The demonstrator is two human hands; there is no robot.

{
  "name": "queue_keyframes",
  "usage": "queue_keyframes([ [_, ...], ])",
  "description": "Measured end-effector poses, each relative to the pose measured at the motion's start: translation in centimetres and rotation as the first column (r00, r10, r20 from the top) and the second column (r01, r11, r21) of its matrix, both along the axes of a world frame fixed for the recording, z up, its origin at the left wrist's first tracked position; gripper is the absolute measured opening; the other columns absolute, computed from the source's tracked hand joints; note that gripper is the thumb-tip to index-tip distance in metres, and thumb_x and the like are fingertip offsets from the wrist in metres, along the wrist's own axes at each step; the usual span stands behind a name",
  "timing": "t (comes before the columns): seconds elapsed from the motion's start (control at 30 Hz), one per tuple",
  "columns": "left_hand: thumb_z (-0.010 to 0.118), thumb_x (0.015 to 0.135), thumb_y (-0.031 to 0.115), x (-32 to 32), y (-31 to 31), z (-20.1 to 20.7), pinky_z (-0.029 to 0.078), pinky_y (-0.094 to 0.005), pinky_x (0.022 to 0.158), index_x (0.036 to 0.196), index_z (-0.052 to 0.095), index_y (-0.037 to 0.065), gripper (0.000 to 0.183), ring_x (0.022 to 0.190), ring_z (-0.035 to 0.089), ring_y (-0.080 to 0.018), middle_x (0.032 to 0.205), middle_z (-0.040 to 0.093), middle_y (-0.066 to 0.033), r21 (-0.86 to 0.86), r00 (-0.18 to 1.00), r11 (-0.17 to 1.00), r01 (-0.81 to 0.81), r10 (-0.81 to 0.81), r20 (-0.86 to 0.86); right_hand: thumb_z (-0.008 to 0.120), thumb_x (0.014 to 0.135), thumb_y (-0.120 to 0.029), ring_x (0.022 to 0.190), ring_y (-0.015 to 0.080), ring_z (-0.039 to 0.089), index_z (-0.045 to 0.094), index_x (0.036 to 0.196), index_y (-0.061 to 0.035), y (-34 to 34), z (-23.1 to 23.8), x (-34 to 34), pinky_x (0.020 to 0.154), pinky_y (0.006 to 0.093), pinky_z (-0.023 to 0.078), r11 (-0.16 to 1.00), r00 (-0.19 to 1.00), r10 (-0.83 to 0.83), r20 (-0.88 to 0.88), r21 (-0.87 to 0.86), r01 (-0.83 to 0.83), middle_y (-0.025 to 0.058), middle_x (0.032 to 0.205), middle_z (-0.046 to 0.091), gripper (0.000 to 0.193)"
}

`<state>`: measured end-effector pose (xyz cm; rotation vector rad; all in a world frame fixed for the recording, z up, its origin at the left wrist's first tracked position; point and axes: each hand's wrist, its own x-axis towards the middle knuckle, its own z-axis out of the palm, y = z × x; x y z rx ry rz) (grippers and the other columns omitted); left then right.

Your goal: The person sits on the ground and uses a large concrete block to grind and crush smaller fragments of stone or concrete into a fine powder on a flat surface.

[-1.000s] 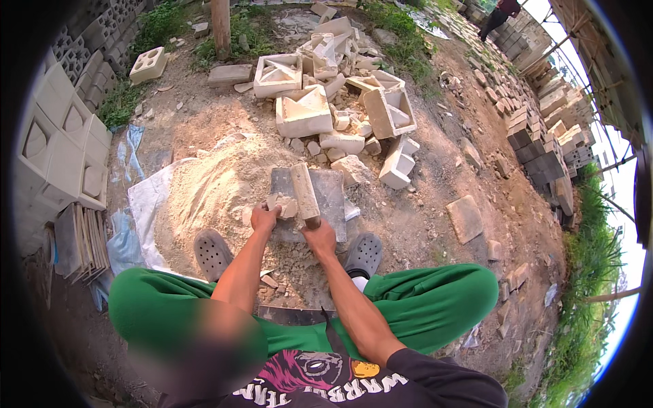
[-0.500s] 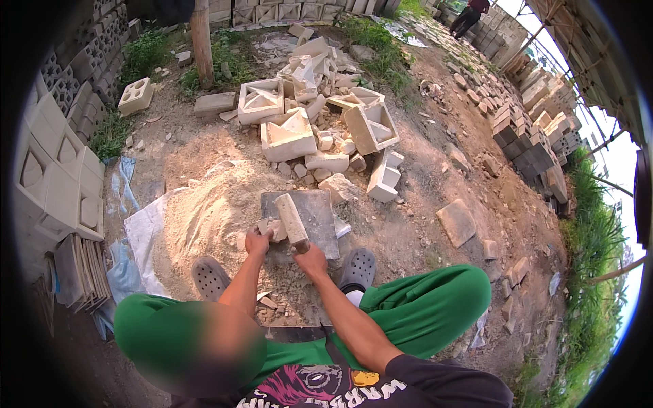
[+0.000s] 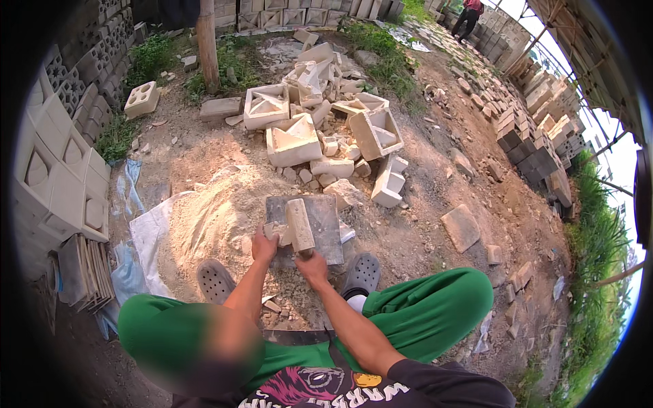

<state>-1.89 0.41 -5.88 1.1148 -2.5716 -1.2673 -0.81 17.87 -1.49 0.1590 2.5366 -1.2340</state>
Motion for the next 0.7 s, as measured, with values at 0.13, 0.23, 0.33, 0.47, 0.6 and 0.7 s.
queue_keyframes([
  [0.13,0.075,0.079,0.035,1.0,-0.9,-0.4,0.048,-0.0471,0.096,0.145,0.043,0.011,0.077,0.115,0.061,-0.0390,0.125,0.062,-0.0229,0.061,1.000,0.998,0.004,-0.003,-0.023,0.077,0.071,-0.039,0.096,0.0399,0.068,0.067,0.103,-0.0065,-0.1,2.8,-1.4,0.082,0.0476,0.054,0.993,0.995,0.021,0.093,0.110,-0.032,0.0211,0.099,0.072,0.047],
  [0.23,0.076,0.078,0.036,0.8,-1.1,-0.4,0.049,-0.0470,0.096,0.144,0.044,0.010,0.077,0.115,0.061,-0.0396,0.126,0.063,-0.0224,0.108,0.999,0.994,0.007,-0.012,0.040,0.076,0.073,-0.038,0.093,0.0411,0.068,0.066,0.104,-0.0053,-0.6,4.9,-2.5,0.079,0.0483,0.054,0.997,0.998,0.058,-0.020,0.060,-0.057,0.0228,0.097,0.071,0.046],
  [0.33,0.077,0.078,0.037,0.5,-1.0,0.1,0.049,-0.0469,0.095,0.142,0.045,0.009,0.077,0.115,0.062,-0.0399,0.126,0.063,-0.0227,0.089,0.998,0.996,-0.003,-0.003,0.064,0.076,0.074,-0.037,0.091,0.0428,0.068,0.065,0.106,-0.0051,-0.9,4.8,-2.8,0.076,0.0488,0.054,0.997,0.987,0.026,-0.157,-0.067,-0.037,0.0243,0.097,0.070,0.046],
  [0.47,0.077,0.078,0.036,0.4,-0.1,0.8,0.049,-0.0469,0.095,0.142,0.045,0.009,0.076,0.114,0.062,-0.0397,0.125,0.063,-0.0226,0.097,1.000,0.995,0.018,-0.021,0.022,0.076,0.073,-0.035,0.093,0.0428,0.068,0.064,0.111,-0.0060,-0.3,2.3,-1.6,0.077,0.0487,0.054,0.995,0.979,0.008,-0.204,-0.098,-0.028,0.0236,0.103,0.069,0.049],
  [0.6,0.077,0.079,0.035,0.5,-0.9,-0.9,0.050,-0.0465,0.094,0.141,0.045,0.007,0.076,0.113,0.062,-0.0396,0.124,0.064,-0.0226,0.114,1.000,0.993,0.000,0.001,-0.002,0.074,0.072,-0.039,0.103,0.0403,0.067,0.066,0.114,-0.0064,-0.1,1.4,-0.2,0.089,0.0483,0.053,0.986,0.995,0.036,0.092,0.160,-0.050,0.0222,0.105,0.071,0.054],
  [0.7,0.078,0.078,0.034,1.0,-1.0,-1.0,0.050,-0.0463,0.094,0.140,0.045,0.006,0.076,0.113,0.062,-0.0394,0.124,0.064,-0.0227,0.126,1.000,0.992,-0.023,0.022,0.014,0.074,0.073,-0.038,0.098,0.0414,0.067,0.066,0.110,-0.0057,-0.1,4.1,-0.8,0.084,0.0487,0.053,0.994,0.992,0.044,0.119,0.093,-0.055,0.0231,0.098,0.071,0.050],
])
